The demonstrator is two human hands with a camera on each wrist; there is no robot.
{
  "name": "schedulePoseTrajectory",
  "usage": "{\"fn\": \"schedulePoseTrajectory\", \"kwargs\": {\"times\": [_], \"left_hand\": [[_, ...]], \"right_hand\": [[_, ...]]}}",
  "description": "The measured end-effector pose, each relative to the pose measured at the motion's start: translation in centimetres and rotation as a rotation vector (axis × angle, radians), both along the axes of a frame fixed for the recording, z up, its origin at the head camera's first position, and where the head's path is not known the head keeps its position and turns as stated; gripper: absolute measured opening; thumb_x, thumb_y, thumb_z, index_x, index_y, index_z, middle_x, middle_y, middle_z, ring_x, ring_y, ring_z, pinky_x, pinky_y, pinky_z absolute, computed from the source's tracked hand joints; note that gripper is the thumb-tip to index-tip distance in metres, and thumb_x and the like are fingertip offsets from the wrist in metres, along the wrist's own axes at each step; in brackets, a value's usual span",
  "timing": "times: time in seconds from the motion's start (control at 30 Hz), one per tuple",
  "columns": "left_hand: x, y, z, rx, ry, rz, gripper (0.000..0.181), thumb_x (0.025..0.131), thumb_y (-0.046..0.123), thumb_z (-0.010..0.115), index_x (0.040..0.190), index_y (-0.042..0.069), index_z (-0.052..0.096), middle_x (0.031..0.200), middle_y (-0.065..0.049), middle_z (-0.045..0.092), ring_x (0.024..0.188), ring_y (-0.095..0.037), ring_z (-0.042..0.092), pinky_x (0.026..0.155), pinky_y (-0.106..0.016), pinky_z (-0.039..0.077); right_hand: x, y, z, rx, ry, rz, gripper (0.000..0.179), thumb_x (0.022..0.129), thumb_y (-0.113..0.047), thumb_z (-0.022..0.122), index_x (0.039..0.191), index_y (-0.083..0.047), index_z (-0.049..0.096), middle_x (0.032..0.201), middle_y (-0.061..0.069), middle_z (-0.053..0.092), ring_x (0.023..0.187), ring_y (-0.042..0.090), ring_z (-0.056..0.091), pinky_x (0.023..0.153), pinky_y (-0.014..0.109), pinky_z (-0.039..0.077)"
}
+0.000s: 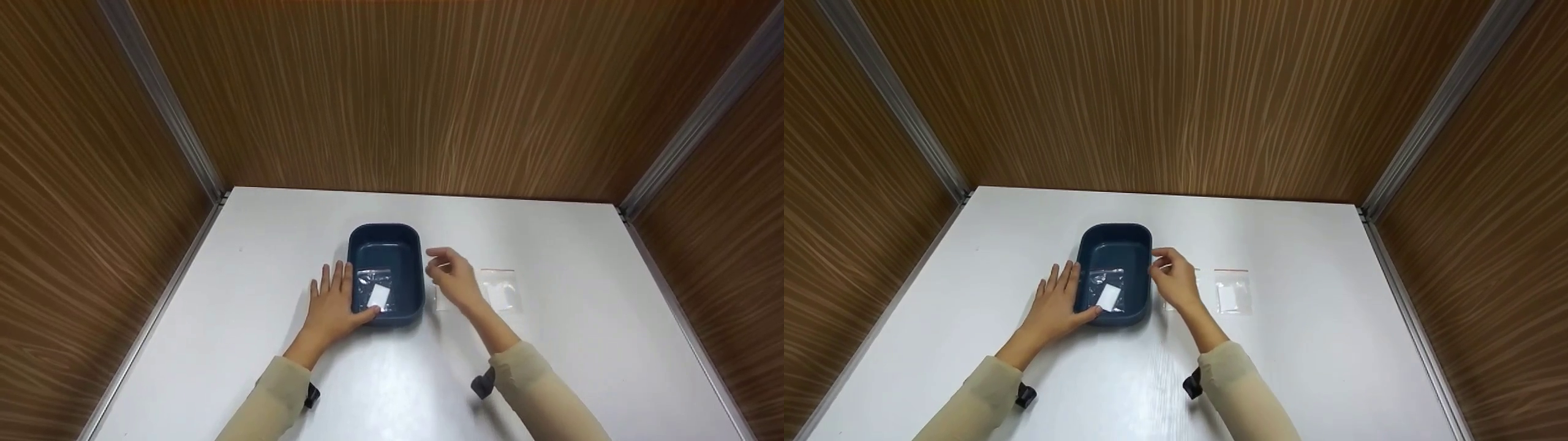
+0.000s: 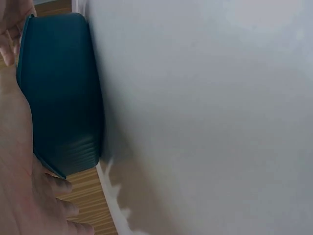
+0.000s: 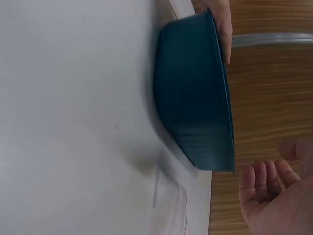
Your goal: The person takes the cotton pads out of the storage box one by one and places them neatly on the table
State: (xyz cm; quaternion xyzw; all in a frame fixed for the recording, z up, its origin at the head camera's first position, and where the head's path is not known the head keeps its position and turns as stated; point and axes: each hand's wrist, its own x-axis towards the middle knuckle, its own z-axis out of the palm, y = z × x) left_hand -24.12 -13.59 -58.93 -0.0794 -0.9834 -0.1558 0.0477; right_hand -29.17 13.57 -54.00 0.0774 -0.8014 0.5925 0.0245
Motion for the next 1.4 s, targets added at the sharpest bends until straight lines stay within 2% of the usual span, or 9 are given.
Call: {"fn": "schedulePoseTrajectory", "kwargs": {"times": [0.1, 0.3, 0.6, 0.73, 0.87, 1.0, 1.13, 1.23, 1.4], "left_hand": [[0.0, 0.1, -0.1, 0.003, -0.009, -0.003, 0.123, 0.077, 0.088, 0.047, 0.160, 0.003, 0.013, 0.165, -0.020, 0.015, 0.152, -0.045, 0.007, 0.116, -0.067, 0.014], [0.0, 0.1, 0.0, 0.002, -0.016, -0.007, 0.124, 0.076, 0.088, 0.048, 0.160, 0.003, 0.013, 0.166, -0.020, 0.013, 0.151, -0.047, 0.007, 0.116, -0.067, 0.014], [-0.4, 0.1, 0.1, 0.003, -0.008, -0.022, 0.123, 0.076, 0.086, 0.052, 0.160, 0.003, 0.014, 0.166, -0.020, 0.013, 0.151, -0.047, 0.006, 0.116, -0.067, 0.015], [-0.4, 0.1, 0.2, 0.007, -0.015, -0.020, 0.124, 0.076, 0.085, 0.054, 0.160, 0.004, 0.014, 0.166, -0.019, 0.013, 0.151, -0.046, 0.006, 0.117, -0.067, 0.014], [-0.3, 0.0, 0.2, -0.014, -0.024, -0.012, 0.125, 0.075, 0.088, 0.049, 0.160, 0.004, 0.013, 0.166, -0.019, 0.013, 0.151, -0.046, 0.007, 0.117, -0.066, 0.014], [-0.2, -0.1, 0.2, -0.012, -0.024, -0.011, 0.125, 0.075, 0.089, 0.048, 0.160, 0.004, 0.014, 0.166, -0.019, 0.013, 0.151, -0.046, 0.006, 0.117, -0.066, 0.014], [-0.1, -0.1, 0.2, -0.034, -0.013, -0.017, 0.124, 0.076, 0.089, 0.047, 0.160, 0.003, 0.014, 0.166, -0.020, 0.014, 0.151, -0.047, 0.008, 0.116, -0.067, 0.016], [-0.1, -0.1, 0.2, -0.044, -0.009, -0.019, 0.123, 0.077, 0.089, 0.046, 0.160, 0.004, 0.014, 0.166, -0.020, 0.014, 0.151, -0.047, 0.009, 0.116, -0.068, 0.017], [-0.2, -0.1, 0.1, -0.038, -0.014, -0.019, 0.123, 0.076, 0.089, 0.046, 0.160, 0.004, 0.014, 0.166, -0.019, 0.014, 0.151, -0.047, 0.008, 0.116, -0.068, 0.016]], "right_hand": [[0.5, -1.1, 0.1, -0.005, -0.015, 0.031, 0.034, 0.086, 0.002, 0.063, 0.120, 0.000, 0.066, 0.096, 0.014, 0.068, 0.074, 0.014, 0.063, 0.065, 0.023, 0.052], [1.3, -2.8, 1.0, 0.005, -0.050, 0.069, 0.038, 0.086, 0.002, 0.065, 0.124, 0.005, 0.063, 0.107, 0.023, 0.066, 0.086, 0.024, 0.064, 0.072, 0.028, 0.055], [0.2, -3.9, 0.3, -0.091, -0.060, 0.069, 0.036, 0.086, 0.001, 0.064, 0.122, 0.001, 0.065, 0.103, 0.015, 0.067, 0.084, 0.017, 0.064, 0.074, 0.027, 0.057], [0.1, -4.5, 0.2, -0.056, -0.060, 0.047, 0.039, 0.084, -0.001, 0.065, 0.123, 0.001, 0.064, 0.106, 0.014, 0.067, 0.094, 0.021, 0.065, 0.084, 0.030, 0.056], [0.1, -5.3, 0.1, -0.018, -0.072, 0.053, 0.044, 0.083, 0.000, 0.063, 0.127, -0.001, 0.063, 0.115, 0.019, 0.066, 0.107, 0.028, 0.063, 0.097, 0.038, 0.051], [0.3, -6.3, 0.0, -0.015, -0.132, 0.074, 0.049, 0.083, -0.003, 0.061, 0.132, -0.002, 0.059, 0.124, 0.024, 0.062, 0.113, 0.030, 0.061, 0.101, 0.042, 0.048], [0.5, -7.3, -0.4, -0.068, -0.266, 0.086, 0.059, 0.084, -0.006, 0.060, 0.142, -0.001, 0.049, 0.131, 0.026, 0.058, 0.113, 0.030, 0.059, 0.099, 0.043, 0.048], [0.6, -7.9, -0.8, -0.130, -0.344, 0.063, 0.064, 0.084, -0.007, 0.058, 0.146, -0.001, 0.043, 0.136, 0.028, 0.054, 0.113, 0.030, 0.058, 0.099, 0.042, 0.047], [0.7, -8.6, -1.3, -0.200, -0.420, 0.008, 0.069, 0.085, -0.009, 0.057, 0.151, -0.001, 0.037, 0.148, 0.026, 0.044, 0.127, 0.035, 0.049, 0.107, 0.048, 0.042]]}}
